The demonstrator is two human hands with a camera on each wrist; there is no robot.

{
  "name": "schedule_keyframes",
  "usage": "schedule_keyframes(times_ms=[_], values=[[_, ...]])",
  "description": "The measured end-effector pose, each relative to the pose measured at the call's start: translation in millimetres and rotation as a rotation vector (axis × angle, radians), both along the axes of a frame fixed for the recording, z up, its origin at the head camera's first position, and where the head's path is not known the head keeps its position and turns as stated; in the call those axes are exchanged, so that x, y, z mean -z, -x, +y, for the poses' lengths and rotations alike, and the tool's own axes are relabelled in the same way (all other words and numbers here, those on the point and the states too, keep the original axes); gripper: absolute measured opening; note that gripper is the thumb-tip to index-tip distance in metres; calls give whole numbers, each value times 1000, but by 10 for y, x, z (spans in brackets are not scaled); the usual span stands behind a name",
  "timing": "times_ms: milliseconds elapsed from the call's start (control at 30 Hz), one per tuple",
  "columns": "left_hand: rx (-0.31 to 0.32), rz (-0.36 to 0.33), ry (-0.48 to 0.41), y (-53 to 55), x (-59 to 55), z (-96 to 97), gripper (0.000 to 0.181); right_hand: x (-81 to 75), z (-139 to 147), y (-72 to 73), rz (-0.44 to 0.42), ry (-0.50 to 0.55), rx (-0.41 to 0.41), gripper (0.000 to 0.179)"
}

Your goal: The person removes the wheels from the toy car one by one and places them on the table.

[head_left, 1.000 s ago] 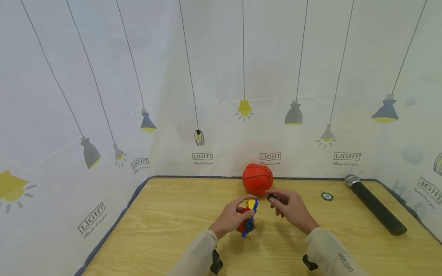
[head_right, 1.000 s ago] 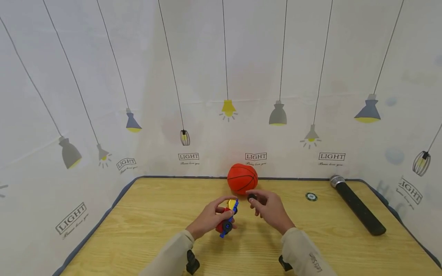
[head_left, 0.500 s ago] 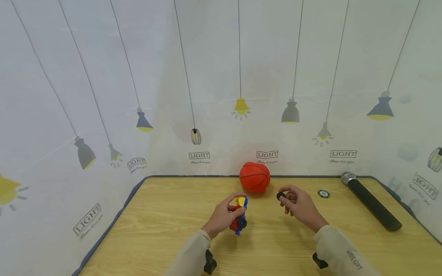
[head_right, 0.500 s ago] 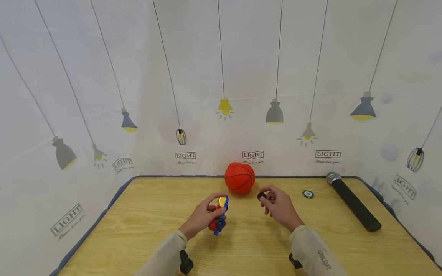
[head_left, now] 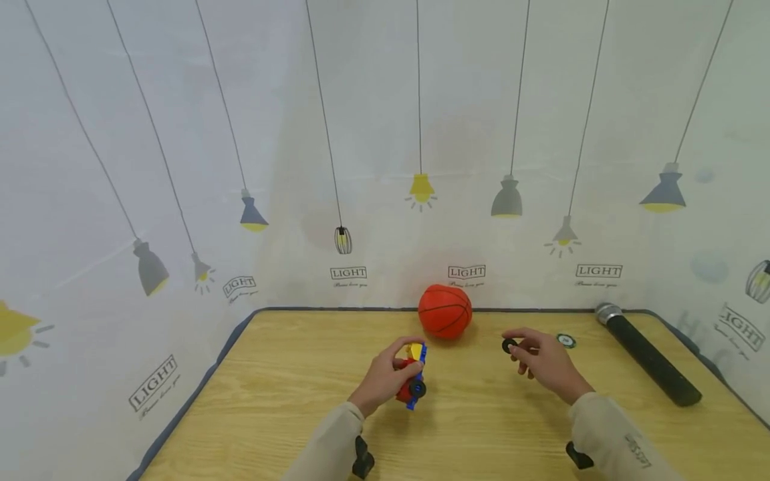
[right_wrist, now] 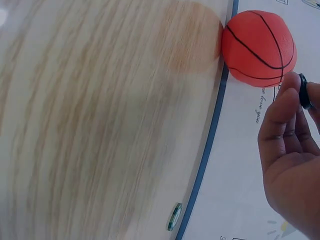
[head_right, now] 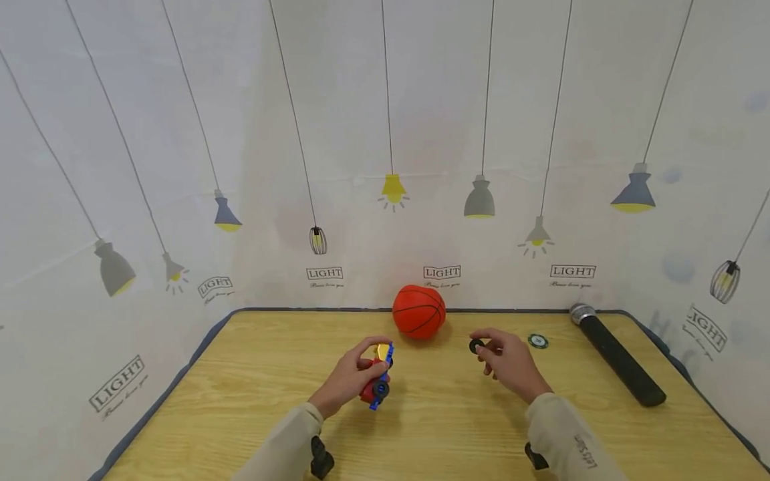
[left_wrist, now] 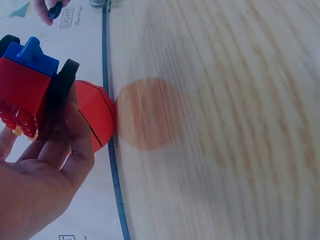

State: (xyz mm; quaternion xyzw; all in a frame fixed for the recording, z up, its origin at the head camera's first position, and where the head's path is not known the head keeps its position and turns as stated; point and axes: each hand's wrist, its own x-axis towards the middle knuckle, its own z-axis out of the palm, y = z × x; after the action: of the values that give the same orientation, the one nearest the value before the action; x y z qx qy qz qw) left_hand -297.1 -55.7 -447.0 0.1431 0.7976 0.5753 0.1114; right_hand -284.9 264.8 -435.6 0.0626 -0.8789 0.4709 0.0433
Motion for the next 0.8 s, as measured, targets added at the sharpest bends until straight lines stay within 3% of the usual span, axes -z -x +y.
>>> schedule_keyframes(times_ms=[300,800], values=[[-13,-15,24,7,-53,8,42,62,98,71,-61,-32,0,35],[-15,-29,38,3,-37,35,38,182,194,224,-182,-54,64,24]])
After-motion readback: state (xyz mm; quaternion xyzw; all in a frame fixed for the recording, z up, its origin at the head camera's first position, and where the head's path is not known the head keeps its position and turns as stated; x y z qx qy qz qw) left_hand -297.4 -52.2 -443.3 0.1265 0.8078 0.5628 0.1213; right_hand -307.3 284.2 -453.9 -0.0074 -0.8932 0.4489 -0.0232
